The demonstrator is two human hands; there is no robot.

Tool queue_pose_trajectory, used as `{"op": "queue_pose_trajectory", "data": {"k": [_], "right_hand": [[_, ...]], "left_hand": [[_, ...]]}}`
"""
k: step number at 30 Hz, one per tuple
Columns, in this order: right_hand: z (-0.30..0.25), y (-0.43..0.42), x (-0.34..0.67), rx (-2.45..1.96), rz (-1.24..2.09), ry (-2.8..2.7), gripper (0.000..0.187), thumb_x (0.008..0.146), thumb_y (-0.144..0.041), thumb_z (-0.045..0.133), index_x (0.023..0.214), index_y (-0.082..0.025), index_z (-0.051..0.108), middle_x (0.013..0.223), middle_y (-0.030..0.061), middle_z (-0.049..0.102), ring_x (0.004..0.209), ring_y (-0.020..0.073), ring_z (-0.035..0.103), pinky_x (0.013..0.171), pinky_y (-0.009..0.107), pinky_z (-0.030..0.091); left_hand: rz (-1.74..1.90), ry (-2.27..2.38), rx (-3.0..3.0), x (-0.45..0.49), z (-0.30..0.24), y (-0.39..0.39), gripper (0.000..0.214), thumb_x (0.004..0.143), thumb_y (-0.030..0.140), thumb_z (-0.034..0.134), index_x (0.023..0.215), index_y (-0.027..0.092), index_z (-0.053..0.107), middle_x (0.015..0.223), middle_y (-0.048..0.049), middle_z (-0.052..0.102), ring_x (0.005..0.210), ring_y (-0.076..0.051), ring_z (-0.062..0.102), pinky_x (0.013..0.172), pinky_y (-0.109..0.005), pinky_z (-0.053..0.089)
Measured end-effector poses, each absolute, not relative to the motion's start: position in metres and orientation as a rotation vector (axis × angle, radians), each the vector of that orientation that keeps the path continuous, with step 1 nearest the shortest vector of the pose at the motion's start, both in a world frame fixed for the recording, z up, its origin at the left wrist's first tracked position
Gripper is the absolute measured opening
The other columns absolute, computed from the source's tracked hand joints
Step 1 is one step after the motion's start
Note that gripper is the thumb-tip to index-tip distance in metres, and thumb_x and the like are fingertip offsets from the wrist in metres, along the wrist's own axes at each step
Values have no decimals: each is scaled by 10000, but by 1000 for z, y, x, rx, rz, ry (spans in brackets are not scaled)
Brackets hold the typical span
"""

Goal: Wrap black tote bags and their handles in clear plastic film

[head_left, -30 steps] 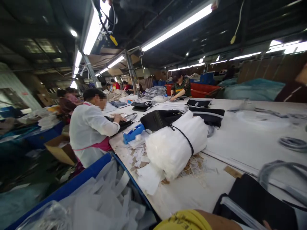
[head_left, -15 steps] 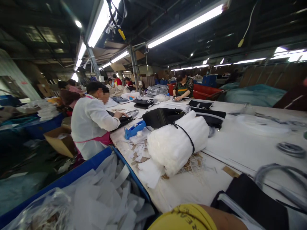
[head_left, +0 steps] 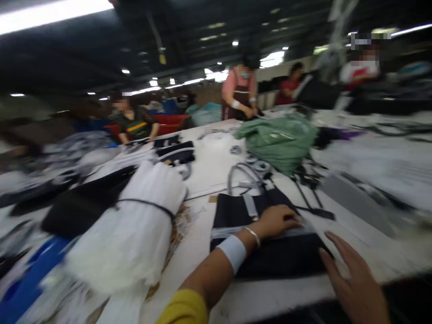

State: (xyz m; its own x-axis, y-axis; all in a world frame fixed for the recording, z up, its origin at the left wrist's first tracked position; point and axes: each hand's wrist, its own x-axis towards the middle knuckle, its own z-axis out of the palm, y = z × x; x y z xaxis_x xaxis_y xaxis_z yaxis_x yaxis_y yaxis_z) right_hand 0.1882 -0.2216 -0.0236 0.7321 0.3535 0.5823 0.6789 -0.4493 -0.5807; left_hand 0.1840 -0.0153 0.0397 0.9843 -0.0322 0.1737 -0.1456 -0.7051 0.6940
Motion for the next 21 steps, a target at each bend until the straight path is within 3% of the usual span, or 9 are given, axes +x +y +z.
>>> {"op": "queue_pose_trajectory", "data": {"k": [2, 3, 7, 14, 21], "right_hand": [[-29, -227, 186, -2116, -312, -548, 552, 938, -525, 449, 1414, -246, 479, 1291, 113, 630, 1147, 301, 629, 966, 494, 538], [-31, -224, 189, -2115, -253, -521, 532, 947, -516, 451, 1380, -212, 508, 1254, 117, 654, 1126, 288, 639, 965, 488, 539], [-35, -201, 198, -2145, -216, -481, 513, 931, -486, 537, 1358, -203, 524, 1323, 118, 610, 1226, 301, 557, 1055, 541, 450], [-35, -193, 186, -2009, -230, -567, 468, 890, -415, 621, 1316, -231, 563, 1220, 98, 665, 1124, 286, 610, 973, 492, 522], [-37, -198, 179, -1992, -101, -579, 493, 910, -378, 607, 1369, -237, 495, 1212, 97, 667, 1099, 274, 625, 945, 458, 542]], "left_hand": [[259, -129, 2306, 194, 30, -17, 134, 851, 321, 701, 842, 190, 730, 901, -50, 689, 884, -195, 617, 793, -295, 465], [234, -170, 2291, 198, 27, -14, 152, 870, 319, 672, 838, 179, 721, 889, -57, 676, 863, -198, 603, 777, -305, 454], [275, -159, 2273, 201, 25, -6, 141, 840, 319, 696, 805, 184, 710, 816, -27, 635, 781, -178, 570, 727, -292, 416], [189, -33, 2212, 179, 27, -3, 130, 814, 301, 733, 775, 178, 721, 801, -27, 635, 753, -164, 575, 688, -264, 418], [176, 49, 2260, 162, 29, -1, 101, 839, 304, 718, 819, 212, 755, 820, -44, 664, 772, -177, 611, 678, -271, 460]]}}
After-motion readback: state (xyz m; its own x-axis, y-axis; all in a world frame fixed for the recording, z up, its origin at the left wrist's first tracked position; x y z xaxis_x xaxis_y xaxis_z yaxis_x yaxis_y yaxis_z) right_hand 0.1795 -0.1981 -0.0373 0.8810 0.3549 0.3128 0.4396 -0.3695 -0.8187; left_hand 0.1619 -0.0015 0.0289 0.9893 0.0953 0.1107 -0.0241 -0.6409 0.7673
